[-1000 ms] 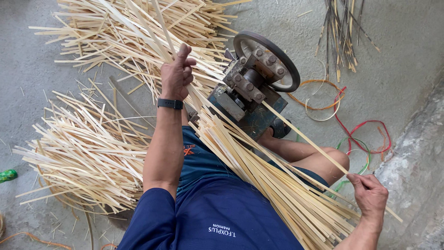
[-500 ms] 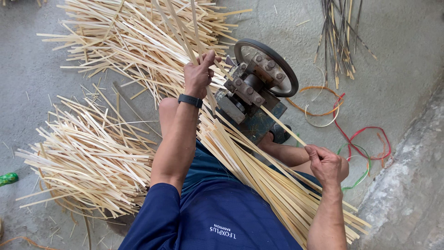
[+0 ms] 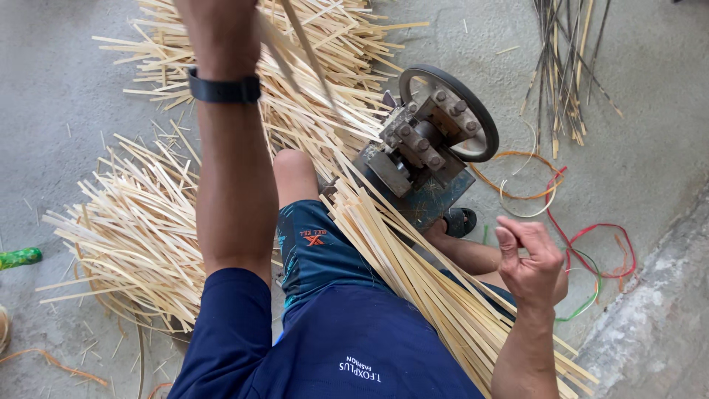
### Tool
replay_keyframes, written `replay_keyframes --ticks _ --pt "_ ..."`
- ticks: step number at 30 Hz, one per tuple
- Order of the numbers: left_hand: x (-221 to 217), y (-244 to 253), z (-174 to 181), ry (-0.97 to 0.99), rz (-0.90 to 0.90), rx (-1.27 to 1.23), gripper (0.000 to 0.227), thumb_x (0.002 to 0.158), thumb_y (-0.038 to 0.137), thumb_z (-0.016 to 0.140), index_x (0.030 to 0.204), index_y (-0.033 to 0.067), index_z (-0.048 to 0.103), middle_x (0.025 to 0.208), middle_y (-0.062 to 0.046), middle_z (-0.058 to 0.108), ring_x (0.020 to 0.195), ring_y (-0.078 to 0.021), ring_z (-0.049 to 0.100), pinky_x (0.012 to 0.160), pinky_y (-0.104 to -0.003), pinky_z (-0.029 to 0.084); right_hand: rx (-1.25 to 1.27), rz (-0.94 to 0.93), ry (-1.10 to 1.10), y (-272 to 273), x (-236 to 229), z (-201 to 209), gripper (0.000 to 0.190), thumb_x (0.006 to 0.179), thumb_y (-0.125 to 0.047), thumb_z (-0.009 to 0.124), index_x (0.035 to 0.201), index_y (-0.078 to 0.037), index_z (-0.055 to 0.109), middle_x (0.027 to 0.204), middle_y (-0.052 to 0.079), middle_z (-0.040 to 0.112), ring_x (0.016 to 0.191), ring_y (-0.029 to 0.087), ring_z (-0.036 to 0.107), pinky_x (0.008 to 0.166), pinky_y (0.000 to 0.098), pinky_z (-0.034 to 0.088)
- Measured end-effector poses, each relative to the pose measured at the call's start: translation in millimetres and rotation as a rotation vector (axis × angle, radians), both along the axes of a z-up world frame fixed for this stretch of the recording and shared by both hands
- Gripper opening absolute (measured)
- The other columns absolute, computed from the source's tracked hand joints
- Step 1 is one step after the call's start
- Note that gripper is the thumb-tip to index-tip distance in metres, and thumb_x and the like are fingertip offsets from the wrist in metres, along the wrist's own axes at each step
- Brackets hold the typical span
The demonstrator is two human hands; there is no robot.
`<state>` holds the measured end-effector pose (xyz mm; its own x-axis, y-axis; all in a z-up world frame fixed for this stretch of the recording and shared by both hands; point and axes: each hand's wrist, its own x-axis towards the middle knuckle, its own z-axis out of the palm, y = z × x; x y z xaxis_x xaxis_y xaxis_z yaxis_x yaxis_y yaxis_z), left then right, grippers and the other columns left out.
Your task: The person feeds long bamboo strips through a manual splitting machine, guiding each piece with both hands. The strips are processed one at a time and accumulate in a pile on the floor.
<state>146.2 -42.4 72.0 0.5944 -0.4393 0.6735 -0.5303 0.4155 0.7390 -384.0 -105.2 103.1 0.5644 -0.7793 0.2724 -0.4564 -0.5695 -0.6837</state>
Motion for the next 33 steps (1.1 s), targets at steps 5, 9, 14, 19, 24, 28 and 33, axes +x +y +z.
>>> replay_keyframes --ticks 5,9,14,19,24,28,33 --pt "-145.8 -36.3 62.1 0.117 -0.407 0.216 0.013 0.107 0.015 0.062 0.109 0.0137 0.075 0.091 0.000 0.078 0.078 -0.0078 0.078 0.068 -0.024 0.068 -0.174 0.083 -0.191 3.2 35.8 27.6 0.025 0.114 -0.021 0.064 0.131 -0.003 0.068 0.109 0.011 0.068 0.094 0.021 0.067 0.082 0.0290 0.055" --pt "-274.6 -23.5 55.6 0.139 -0.704 0.395 0.009 0.093 0.019 0.080 0.099 0.0122 0.080 0.089 -0.005 0.080 0.072 -0.0118 0.074 0.071 -0.030 0.063 0.403 0.084 -0.537 -10.6 35.5 12.4 0.031 0.119 -0.020 0.055 0.137 0.003 0.062 0.110 0.012 0.068 0.087 0.016 0.063 0.076 0.0271 0.053" --pt "-305.7 -8.7 44.6 0.112 -0.722 0.657 0.017 0.094 0.021 0.080 0.108 0.0114 0.081 0.088 -0.013 0.077 0.072 -0.0173 0.068 0.071 -0.034 0.060 0.505 0.028 -0.781 -41.7 -36.7 -35.9 0.019 0.123 -0.014 0.053 0.118 0.003 0.060 0.102 0.014 0.066 0.085 0.019 0.062 0.075 0.0296 0.050" --pt "-229.1 3.6 32.5 0.460 -0.664 0.332 0.022 0.107 0.017 0.058 0.116 0.0104 0.077 0.096 -0.005 0.080 0.083 -0.0116 0.076 0.081 -0.029 0.066 0.376 -0.234 -0.753 -86.6 -155.5 -11.0 0.018 0.119 -0.009 0.050 0.109 0.003 0.060 0.092 0.009 0.061 0.072 0.013 0.048 0.065 0.0261 0.039" --pt "-150.0 26.9 14.6 0.813 -0.302 0.356 0.061 0.102 0.059 0.049 0.110 0.0045 0.076 0.066 -0.001 0.063 0.045 -0.0022 0.046 0.037 -0.020 0.033 0.317 -0.293 0.314 -69.6 -152.0 -5.9 0.024 0.110 -0.006 0.056 0.121 -0.009 0.078 0.076 0.006 0.067 0.072 0.010 0.058 0.062 0.0287 0.046" --pt "-130.9 30.3 -14.0 1.139 -0.271 0.308 0.060 0.098 0.057 0.058 0.113 0.0012 0.074 0.066 0.001 0.059 0.045 -0.0024 0.042 0.035 -0.019 0.028 0.297 -0.110 0.511 -52.1 -76.6 -50.6 0.017 0.097 -0.024 0.071 0.103 -0.013 0.082 0.074 0.011 0.072 0.063 0.020 0.066 0.061 0.0344 0.051" --pt "-130.5 23.2 -64.0 1.234 -0.192 0.402 0.052 0.091 0.046 0.074 0.111 -0.0020 0.072 0.072 0.001 0.060 0.048 -0.0022 0.045 0.037 -0.018 0.034 0.258 -0.066 0.687 -51.7 -25.5 -73.8 0.021 0.099 -0.033 0.071 0.095 -0.016 0.083 0.077 0.013 0.076 0.065 0.027 0.072 0.066 0.0390 0.055"
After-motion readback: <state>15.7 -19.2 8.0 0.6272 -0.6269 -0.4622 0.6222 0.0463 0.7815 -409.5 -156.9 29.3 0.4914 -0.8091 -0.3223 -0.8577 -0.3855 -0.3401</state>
